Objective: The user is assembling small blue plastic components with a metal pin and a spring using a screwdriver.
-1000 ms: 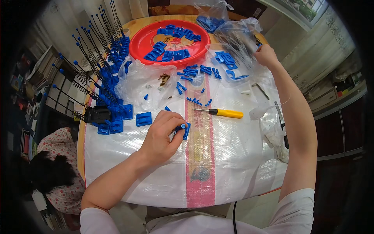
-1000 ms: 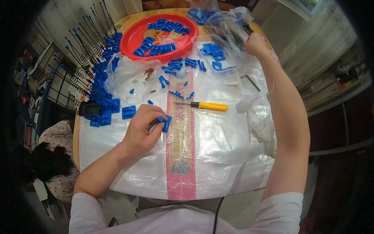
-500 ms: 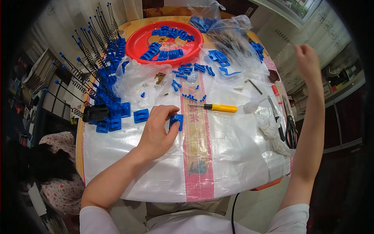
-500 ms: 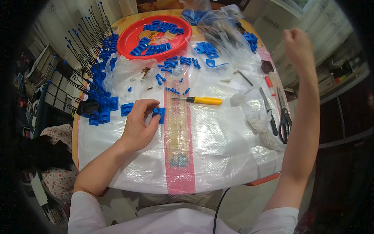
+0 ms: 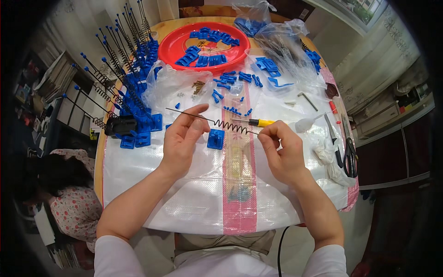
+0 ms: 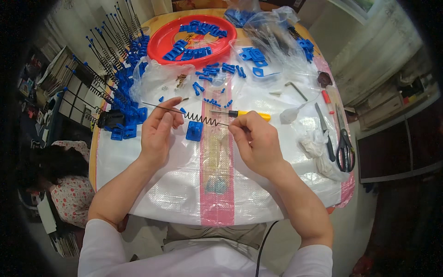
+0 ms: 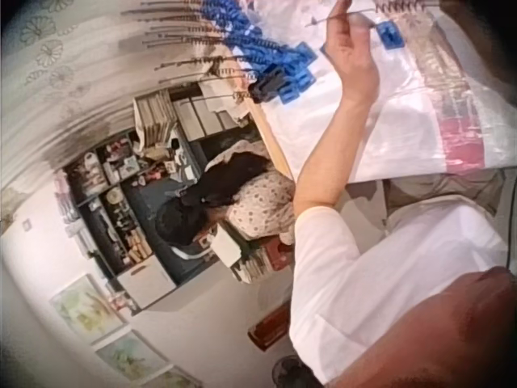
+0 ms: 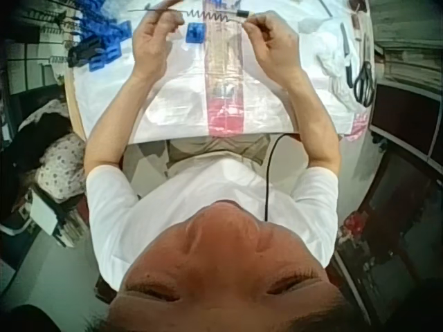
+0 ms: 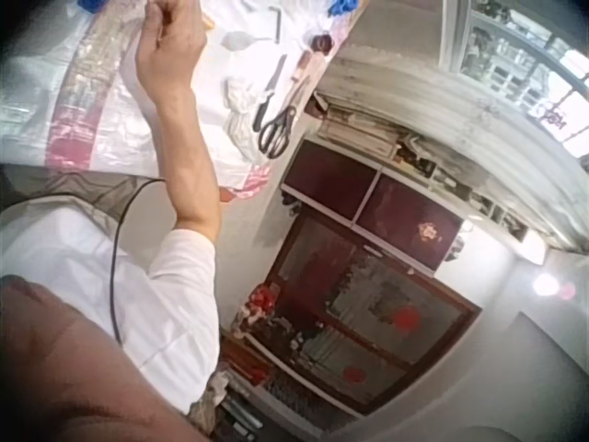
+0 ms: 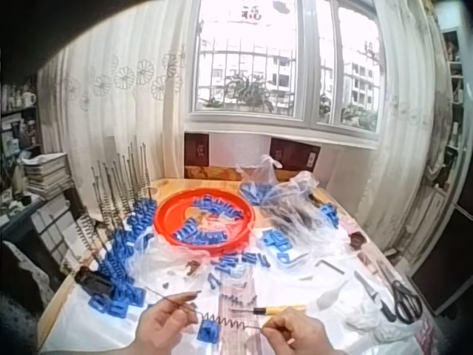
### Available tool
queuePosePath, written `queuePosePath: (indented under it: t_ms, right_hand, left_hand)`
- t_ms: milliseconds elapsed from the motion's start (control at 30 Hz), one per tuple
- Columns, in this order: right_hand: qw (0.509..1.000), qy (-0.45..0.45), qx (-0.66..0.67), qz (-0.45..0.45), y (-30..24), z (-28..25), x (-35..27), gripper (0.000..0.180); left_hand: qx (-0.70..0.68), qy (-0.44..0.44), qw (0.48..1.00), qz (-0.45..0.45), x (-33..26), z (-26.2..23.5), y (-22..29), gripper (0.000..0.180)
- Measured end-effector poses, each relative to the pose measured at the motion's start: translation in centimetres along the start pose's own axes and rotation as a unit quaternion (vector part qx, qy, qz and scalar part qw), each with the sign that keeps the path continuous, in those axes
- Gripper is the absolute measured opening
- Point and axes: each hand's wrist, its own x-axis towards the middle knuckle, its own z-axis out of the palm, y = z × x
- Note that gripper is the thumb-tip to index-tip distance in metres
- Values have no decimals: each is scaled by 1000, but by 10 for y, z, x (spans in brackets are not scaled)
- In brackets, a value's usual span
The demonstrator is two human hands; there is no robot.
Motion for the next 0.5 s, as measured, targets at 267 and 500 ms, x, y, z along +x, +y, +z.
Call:
queuePosePath:
  t_ms: [267,500]
  right_hand:
    - [997,33,64,12,16,6,-4,11]
    - [991,33,126,30,22,11,-6,9]
  left_hand:
    - [-68,-13,997,-25,0,-7,-8,25]
    - [-132,6,991,-33,3,-11,-11,23]
